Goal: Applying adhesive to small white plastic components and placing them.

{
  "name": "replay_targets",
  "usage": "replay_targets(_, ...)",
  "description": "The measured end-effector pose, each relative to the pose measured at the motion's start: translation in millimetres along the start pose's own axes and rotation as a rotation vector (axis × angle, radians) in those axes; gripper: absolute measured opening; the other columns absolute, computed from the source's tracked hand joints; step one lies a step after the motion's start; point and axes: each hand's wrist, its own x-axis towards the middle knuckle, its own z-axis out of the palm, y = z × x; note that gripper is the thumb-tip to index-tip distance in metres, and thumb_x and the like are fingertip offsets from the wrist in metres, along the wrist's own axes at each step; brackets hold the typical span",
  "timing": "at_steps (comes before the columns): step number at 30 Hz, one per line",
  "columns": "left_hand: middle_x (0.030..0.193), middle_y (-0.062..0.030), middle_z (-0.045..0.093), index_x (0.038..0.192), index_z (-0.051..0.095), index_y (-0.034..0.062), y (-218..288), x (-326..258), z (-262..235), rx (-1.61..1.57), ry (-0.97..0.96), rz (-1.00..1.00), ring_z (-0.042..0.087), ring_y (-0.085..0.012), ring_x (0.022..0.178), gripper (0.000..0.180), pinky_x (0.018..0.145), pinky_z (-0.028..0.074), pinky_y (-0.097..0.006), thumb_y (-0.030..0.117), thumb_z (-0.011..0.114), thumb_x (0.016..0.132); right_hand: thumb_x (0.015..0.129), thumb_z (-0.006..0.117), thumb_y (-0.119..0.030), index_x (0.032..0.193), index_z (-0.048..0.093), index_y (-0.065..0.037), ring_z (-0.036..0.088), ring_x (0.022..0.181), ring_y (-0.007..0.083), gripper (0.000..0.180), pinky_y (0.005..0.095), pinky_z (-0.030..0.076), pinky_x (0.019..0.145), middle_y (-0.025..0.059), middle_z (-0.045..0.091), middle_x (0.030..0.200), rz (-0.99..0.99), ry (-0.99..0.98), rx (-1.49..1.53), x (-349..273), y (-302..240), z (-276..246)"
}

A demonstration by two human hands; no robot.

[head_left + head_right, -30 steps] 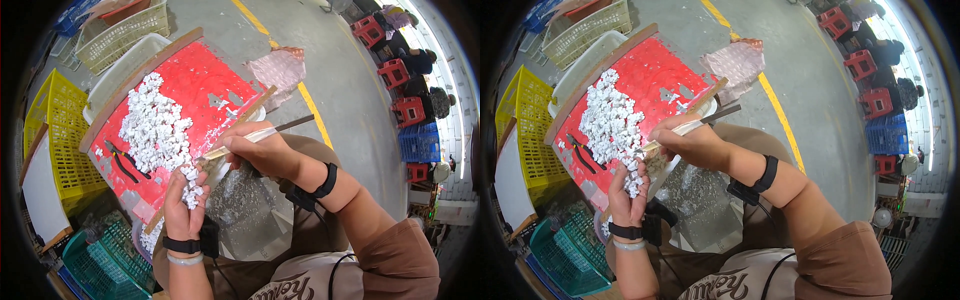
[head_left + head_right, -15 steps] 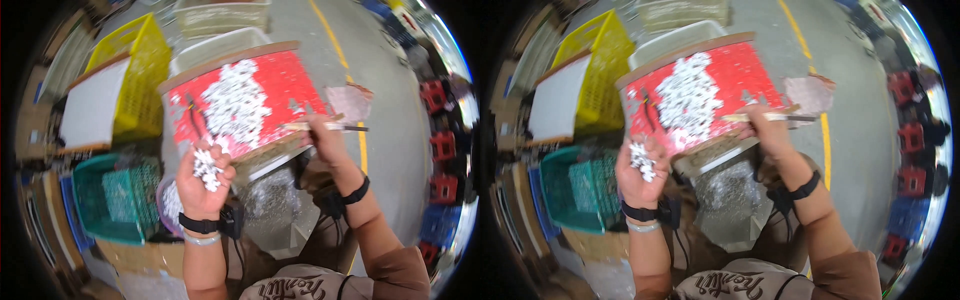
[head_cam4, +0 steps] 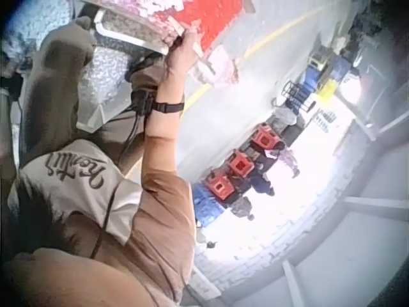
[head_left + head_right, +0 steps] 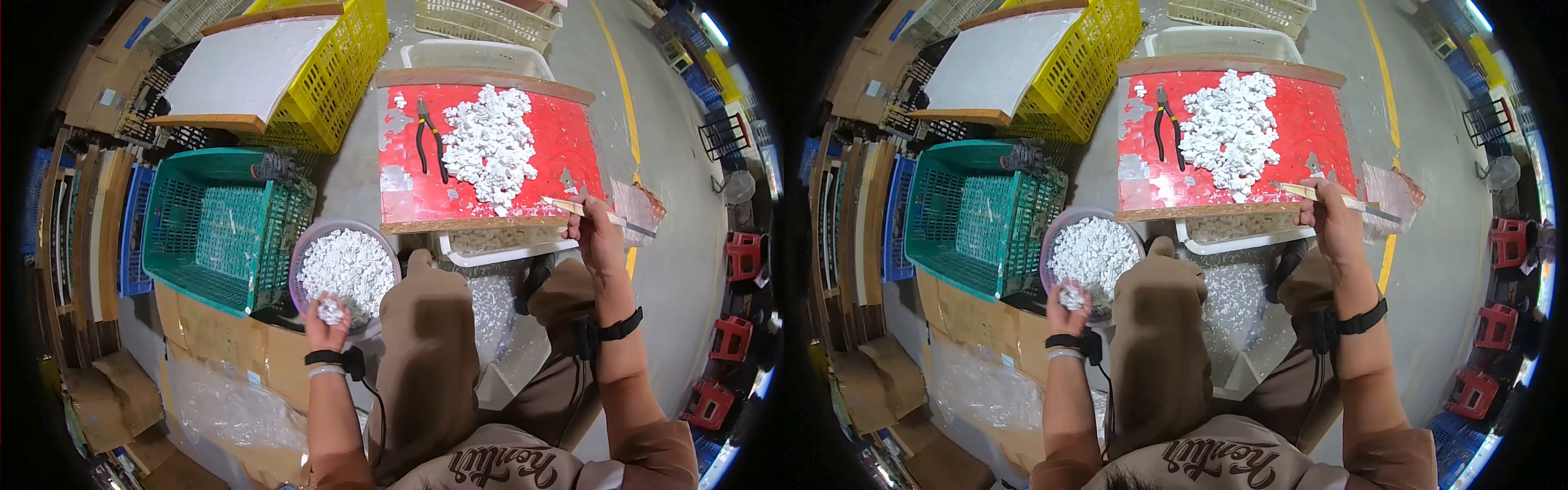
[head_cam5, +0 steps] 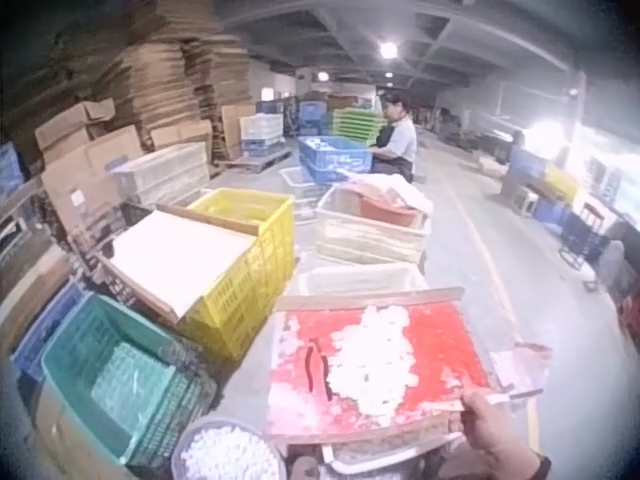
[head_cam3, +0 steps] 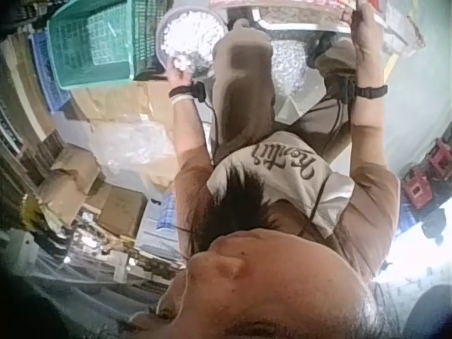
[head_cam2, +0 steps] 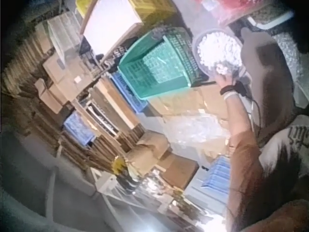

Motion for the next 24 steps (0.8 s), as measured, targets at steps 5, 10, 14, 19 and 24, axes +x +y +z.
replay_targets(5,0.094,-0.0112,0.058,0.104,0.051,0.0108,-28,30,-42,0.03,0.035,-0.145,0.056,-0.0243,0.079,0.026,0.067,0.05,-0.04,0.035,0.048,0.093,0.092,0.049,-0.023,0.096,0.06,0.004,0.054,0.054,0.0127,0.03,0.0289,0.052,0.057,0.0051,0.056,0.067,0.017,-0.016,-0.015,-3,5,13)
replay_targets(10,0.1,-0.0143,0.055,0.114,0.047,0.0055,-17,41,3,-0.222,0.008,0.084,0.056,-0.0287,0.087,0.035,0.077,0.053,-0.044,0.034,0.049,0.093,0.092,0.048,-0.022,0.096,0.06,0.004,0.054,0.055,0.0138,0.029,0.0302,0.052,0.058,0.0056,0.057,0.067,0.017,-0.008,-0.063,-4,6,13)
replay_targets(14,0.106,-0.0205,0.053,0.122,0.042,0.0012,-5,51,6,-0.114,0.282,0.079,0.055,-0.0295,0.096,0.046,0.082,0.051,-0.045,0.034,0.051,0.091,0.094,0.047,-0.025,0.097,0.059,0.003,0.051,0.055,0.0131,0.03,0.0307,0.049,0.058,0.0049,0.054,0.065,0.027,-0.04,-0.103,-3,6,17)
replay_targets(19,0.094,-0.0112,0.058,0.107,0.05,0.0054,6,58,-45,0.183,0.255,0.001,0.059,-0.0227,0.083,0.025,0.071,0.054,-0.039,0.024,0.051,0.091,0.093,0.047,-0.022,0.098,0.059,0.004,0.054,0.059,0.0129,0.03,0.0288,0.051,0.059,0.0054,0.058,0.071,0.055,-0.126,-0.064,-4,12,27)
replay_targets(24,0.074,-0.0046,0.059,0.09,0.055,0.0047,39,24,14,0.214,0.004,0.008,0.058,-0.0137,0.064,0.014,0.058,0.053,-0.025,0.019,0.055,0.089,0.094,0.048,-0.028,0.093,0.062,0.0,0.056,0.065,0.0104,0.031,0.0262,0.049,0.061,0.0047,0.058,0.071,0.035,-0.097,-0.178,-7,-9,10)
